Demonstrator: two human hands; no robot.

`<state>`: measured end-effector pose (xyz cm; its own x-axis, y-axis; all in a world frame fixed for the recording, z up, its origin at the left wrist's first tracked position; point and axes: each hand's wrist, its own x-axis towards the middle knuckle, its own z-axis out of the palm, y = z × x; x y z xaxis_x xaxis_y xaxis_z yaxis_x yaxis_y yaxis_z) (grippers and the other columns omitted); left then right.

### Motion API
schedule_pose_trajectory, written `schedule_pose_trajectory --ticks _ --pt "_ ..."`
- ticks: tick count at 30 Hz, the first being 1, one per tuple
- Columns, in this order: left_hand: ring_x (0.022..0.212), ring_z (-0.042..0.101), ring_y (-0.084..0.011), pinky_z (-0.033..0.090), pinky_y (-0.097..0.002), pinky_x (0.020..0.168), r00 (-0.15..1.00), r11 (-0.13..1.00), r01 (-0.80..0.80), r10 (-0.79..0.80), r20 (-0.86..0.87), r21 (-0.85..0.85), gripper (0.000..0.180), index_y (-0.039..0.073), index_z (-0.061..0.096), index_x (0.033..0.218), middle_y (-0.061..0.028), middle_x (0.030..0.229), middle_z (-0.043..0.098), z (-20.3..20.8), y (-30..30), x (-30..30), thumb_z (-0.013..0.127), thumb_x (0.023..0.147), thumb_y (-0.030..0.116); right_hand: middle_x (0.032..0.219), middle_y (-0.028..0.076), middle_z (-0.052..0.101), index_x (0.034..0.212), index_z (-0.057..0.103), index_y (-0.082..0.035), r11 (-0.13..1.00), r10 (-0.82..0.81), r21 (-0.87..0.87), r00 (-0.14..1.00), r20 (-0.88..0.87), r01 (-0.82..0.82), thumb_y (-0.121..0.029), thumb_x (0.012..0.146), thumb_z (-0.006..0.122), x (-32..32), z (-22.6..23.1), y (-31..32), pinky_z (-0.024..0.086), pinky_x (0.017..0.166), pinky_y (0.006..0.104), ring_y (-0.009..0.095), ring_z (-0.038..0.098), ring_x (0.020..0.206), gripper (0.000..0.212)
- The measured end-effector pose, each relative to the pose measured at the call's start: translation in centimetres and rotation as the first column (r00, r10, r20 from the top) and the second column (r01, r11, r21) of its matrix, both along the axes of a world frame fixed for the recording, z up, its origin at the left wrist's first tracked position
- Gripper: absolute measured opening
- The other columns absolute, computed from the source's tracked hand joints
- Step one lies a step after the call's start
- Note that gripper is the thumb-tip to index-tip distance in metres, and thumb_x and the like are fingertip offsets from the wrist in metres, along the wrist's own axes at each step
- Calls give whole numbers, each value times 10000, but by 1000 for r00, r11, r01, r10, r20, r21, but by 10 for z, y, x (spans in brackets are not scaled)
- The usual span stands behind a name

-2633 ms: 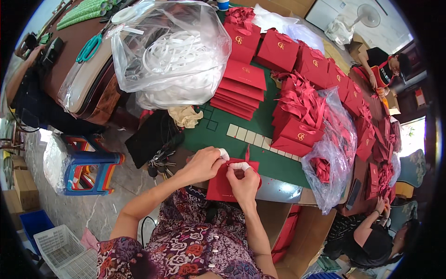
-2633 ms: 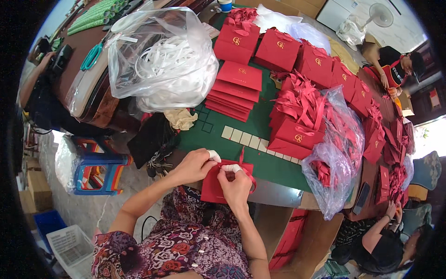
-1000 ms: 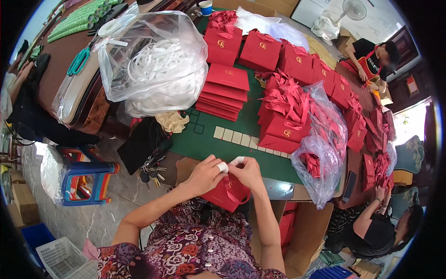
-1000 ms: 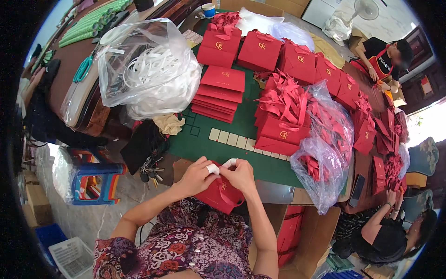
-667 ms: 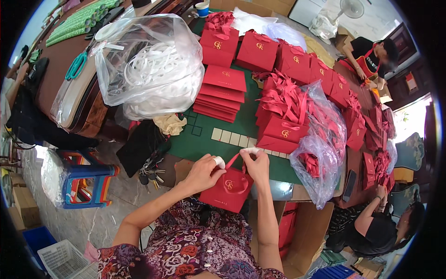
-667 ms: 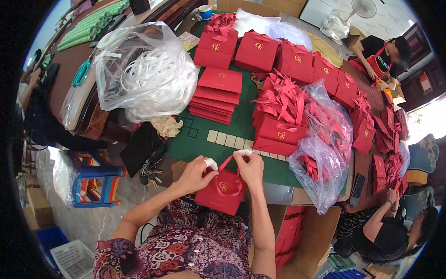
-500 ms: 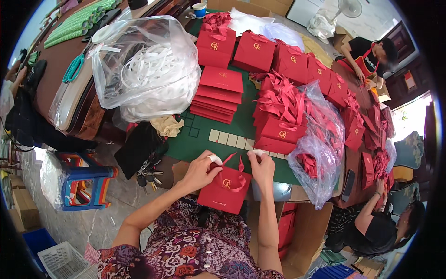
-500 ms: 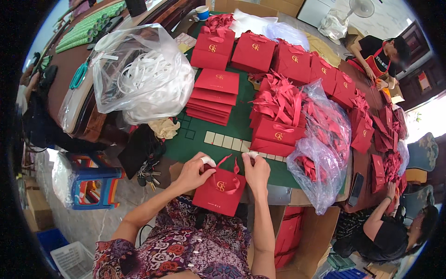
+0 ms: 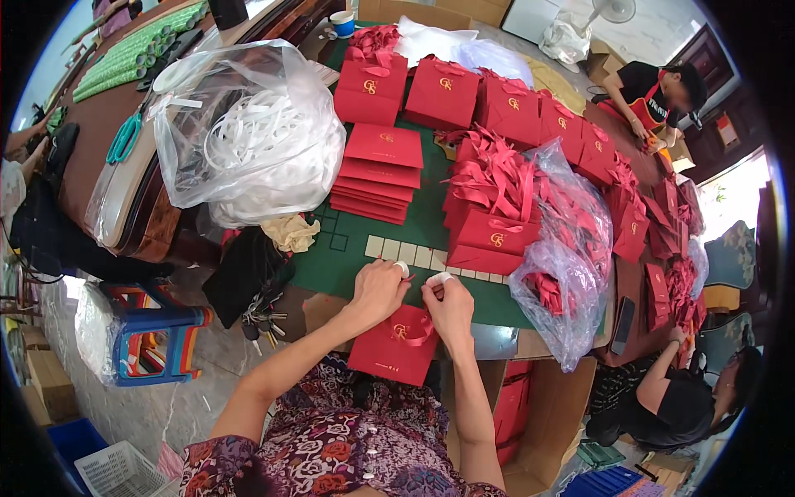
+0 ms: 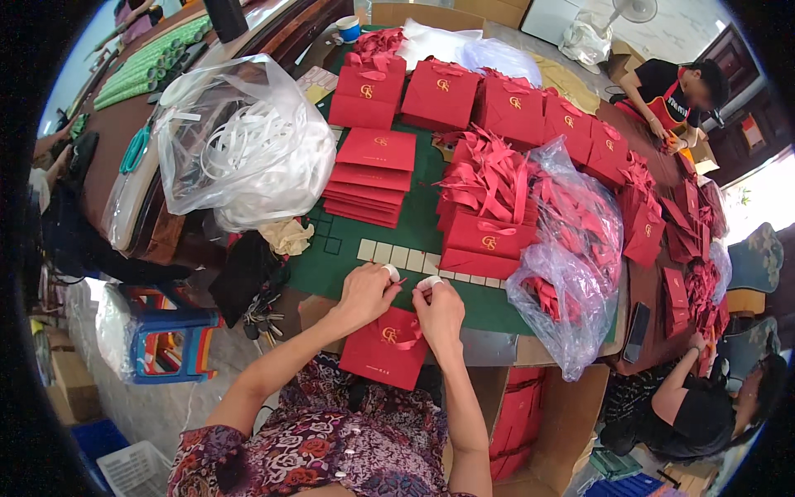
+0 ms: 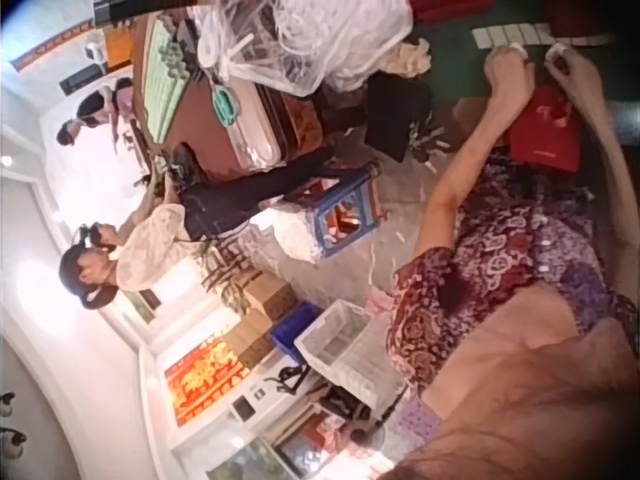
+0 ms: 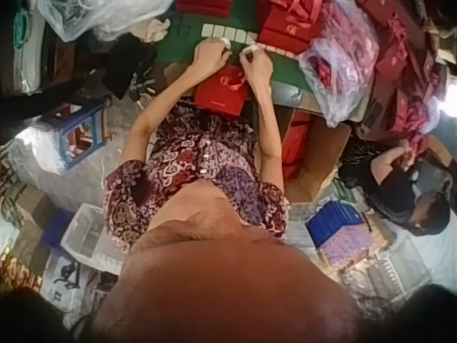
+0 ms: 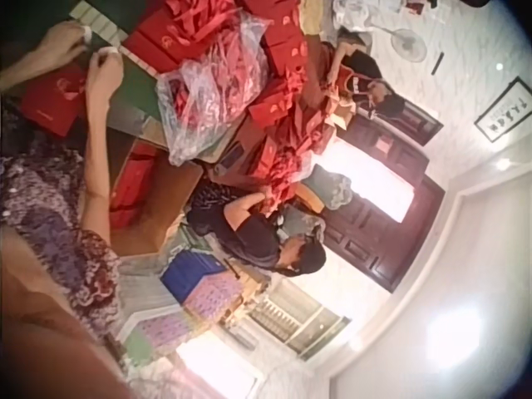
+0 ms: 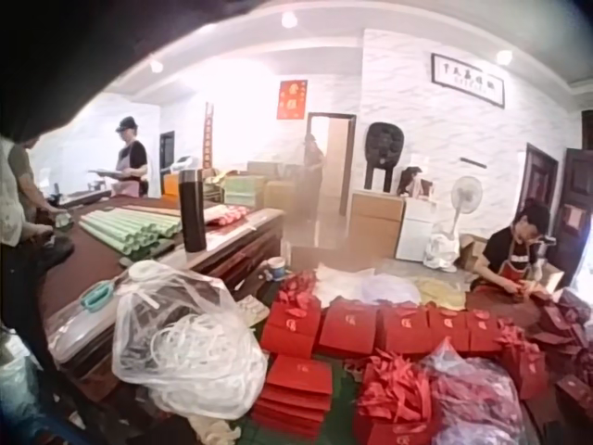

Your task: The person takes flat red paper gift bags from a stack and attaches ribbon handles to each bag by threading ribbon through the holes by hand.

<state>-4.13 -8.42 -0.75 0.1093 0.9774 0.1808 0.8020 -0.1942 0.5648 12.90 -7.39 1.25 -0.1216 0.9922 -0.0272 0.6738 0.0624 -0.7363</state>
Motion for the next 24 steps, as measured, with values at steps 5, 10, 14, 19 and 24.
schedule_pose_trajectory --ticks 5,10,14,19,24 --pt "685 652 -246 510 -376 623 969 993 -28 55 242 -112 177 38 686 896 -102 752 680 4 -1 0 749 802 174 835 143 674 965 672 -14 999 -35 22 995 -90 38 -71 859 673 2 -4 -6 522 666 359 253 672 723 120" --pt "618 640 -134 498 -285 573 840 932 12 187 509 -362 155 31 709 914 -77 768 710 13 -3 -2 736 823 153 832 86 678 1056 675 -10 998 -28 -69 930 -365 3 -65 910 642 1 -2 -10 517 675 293 159 656 735 160" --pt "644 628 -102 497 -266 593 834 917 61 171 525 -394 161 33 723 936 -50 769 709 17 -2 2 733 835 158 821 25 675 1069 675 -4 992 -62 -125 862 -503 -1 -82 929 640 0 -7 -10 503 662 252 88 628 761 164" --pt "666 625 -94 504 -253 642 702 899 198 148 696 -390 145 19 721 930 -22 767 704 6 1 -1 716 860 146 804 3 657 1035 661 -17 984 -36 -161 806 -591 -74 -86 937 634 7 1 -8 475 636 224 68 601 742 123" --pt "977 627 -123 509 -278 835 658 935 202 91 747 -292 315 6 645 1131 -77 1093 674 22 -6 -9 732 875 169 777 -26 613 1008 640 -32 968 -90 -231 722 -686 -99 -90 960 607 19 12 -4 426 619 198 44 548 697 82"
